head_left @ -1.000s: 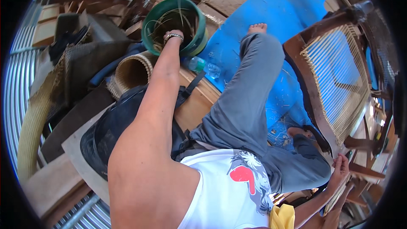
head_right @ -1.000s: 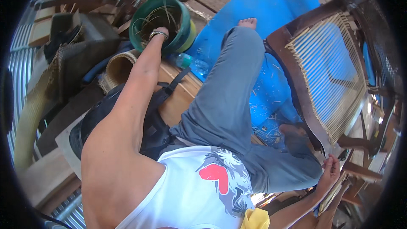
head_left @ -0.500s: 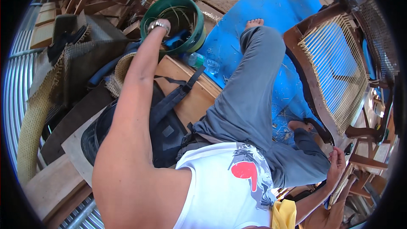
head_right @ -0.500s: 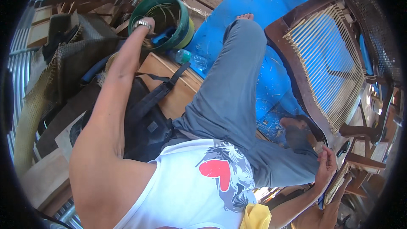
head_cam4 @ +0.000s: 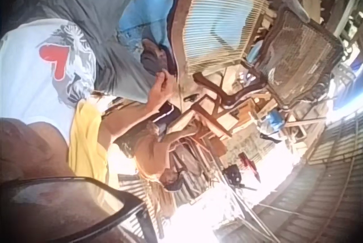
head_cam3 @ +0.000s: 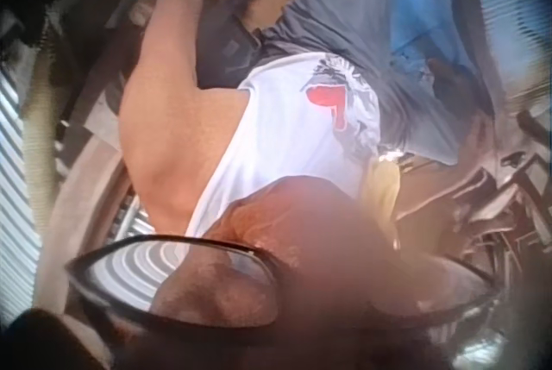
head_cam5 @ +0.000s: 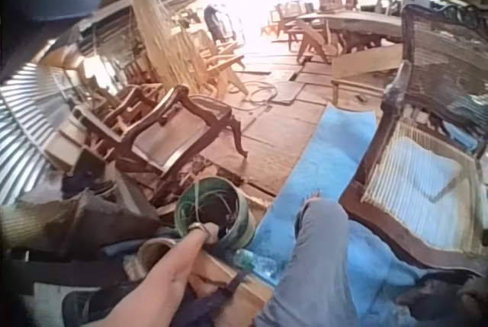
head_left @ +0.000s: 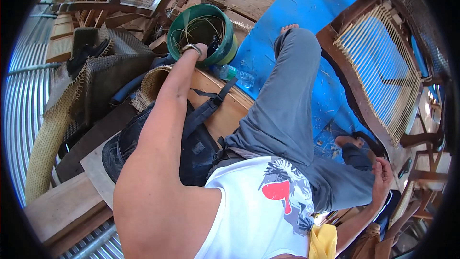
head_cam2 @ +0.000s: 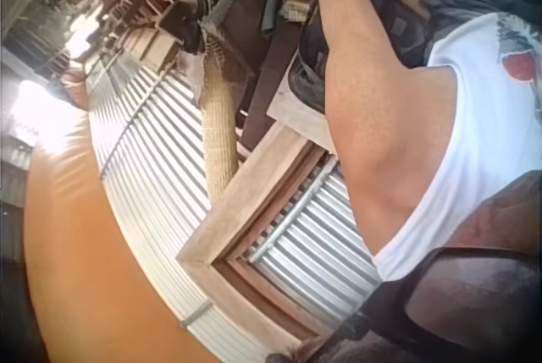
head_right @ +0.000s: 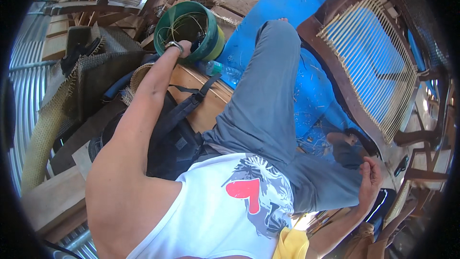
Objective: Weaving or repairing the seat of a wooden chair frame using thin cording.
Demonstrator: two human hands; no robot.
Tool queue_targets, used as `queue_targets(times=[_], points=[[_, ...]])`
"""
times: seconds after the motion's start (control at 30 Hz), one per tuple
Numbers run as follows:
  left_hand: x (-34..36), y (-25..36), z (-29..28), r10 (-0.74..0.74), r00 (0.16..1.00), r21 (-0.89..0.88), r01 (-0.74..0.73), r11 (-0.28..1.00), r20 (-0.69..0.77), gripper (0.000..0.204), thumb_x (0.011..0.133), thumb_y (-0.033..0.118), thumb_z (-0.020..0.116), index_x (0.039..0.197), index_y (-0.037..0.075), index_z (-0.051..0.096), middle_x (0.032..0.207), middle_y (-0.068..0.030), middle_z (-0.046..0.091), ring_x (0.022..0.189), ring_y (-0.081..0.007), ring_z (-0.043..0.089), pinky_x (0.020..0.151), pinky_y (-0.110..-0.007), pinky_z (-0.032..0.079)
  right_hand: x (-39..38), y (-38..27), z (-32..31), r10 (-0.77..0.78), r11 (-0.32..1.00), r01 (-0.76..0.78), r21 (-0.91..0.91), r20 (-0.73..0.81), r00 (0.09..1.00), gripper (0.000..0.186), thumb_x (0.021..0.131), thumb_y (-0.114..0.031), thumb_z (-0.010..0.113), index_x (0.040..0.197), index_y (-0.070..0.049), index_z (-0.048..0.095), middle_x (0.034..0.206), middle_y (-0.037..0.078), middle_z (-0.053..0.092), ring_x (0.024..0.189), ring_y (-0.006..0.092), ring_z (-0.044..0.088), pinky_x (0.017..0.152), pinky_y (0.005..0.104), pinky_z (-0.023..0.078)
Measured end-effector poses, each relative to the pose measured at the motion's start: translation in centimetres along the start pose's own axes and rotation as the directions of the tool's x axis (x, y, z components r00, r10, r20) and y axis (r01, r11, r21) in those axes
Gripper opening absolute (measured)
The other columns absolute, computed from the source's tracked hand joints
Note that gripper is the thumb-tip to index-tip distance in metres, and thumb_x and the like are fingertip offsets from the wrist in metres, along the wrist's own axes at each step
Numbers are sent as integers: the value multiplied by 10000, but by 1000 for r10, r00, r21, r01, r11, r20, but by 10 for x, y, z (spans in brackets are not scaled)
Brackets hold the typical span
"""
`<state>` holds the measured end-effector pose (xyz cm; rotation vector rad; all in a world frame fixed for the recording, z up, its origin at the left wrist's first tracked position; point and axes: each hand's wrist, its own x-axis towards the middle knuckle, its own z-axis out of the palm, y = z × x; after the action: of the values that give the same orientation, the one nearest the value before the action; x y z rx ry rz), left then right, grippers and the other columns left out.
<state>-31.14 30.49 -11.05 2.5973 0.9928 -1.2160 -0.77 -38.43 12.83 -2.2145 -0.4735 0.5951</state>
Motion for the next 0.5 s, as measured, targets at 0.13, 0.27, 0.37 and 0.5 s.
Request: queue_targets(times=[0.13, 0.27, 0.37, 0.5], points=[[35, -88, 48, 305, 939, -376, -343, 861, -157, 389, 859, 258, 607, 1124, -20, 671, 1087, -231, 682, 978, -317, 660, 859, -443, 512, 4, 16, 15, 23, 994, -23, 106, 1, 1000, 223, 1003, -182, 574, 1136, -19, 646, 940, 7, 615, 802, 80, 556, 713, 222, 452], [81, -57, 65, 17, 999, -800, -46, 599, -45, 476, 784, 313, 730, 1096, -42, 679, 986, -150, 706, 865, -227, 666, 751, -390, 533, -5, -15, 23, 99, 995, -100, -21, -30, 995, 188, 962, -147, 608, 1085, -18, 667, 890, 20, 634, 787, 95, 577, 705, 238, 468], [89, -55, 70, 93, 995, -807, -31, 589, 30, 456, 849, 328, 699, 1133, -27, 678, 1010, -105, 706, 868, -192, 647, 762, -377, 528, -7, -18, 31, -54, 998, 54, -21, 19, 998, 167, 932, -122, 628, 1037, 0, 671, 837, 31, 653, 758, 100, 572, 677, 268, 470], [85, -97, 59, 158, 982, -530, -188, 827, -102, 413, 858, 383, 654, 1047, 21, 713, 981, -191, 716, 917, -296, 691, 820, -392, 522, -2, -13, 43, -155, 986, 156, -55, 22, 988, 171, 925, -119, 631, 1020, 19, 665, 866, 90, 676, 773, 162, 613, 698, 313, 491]])
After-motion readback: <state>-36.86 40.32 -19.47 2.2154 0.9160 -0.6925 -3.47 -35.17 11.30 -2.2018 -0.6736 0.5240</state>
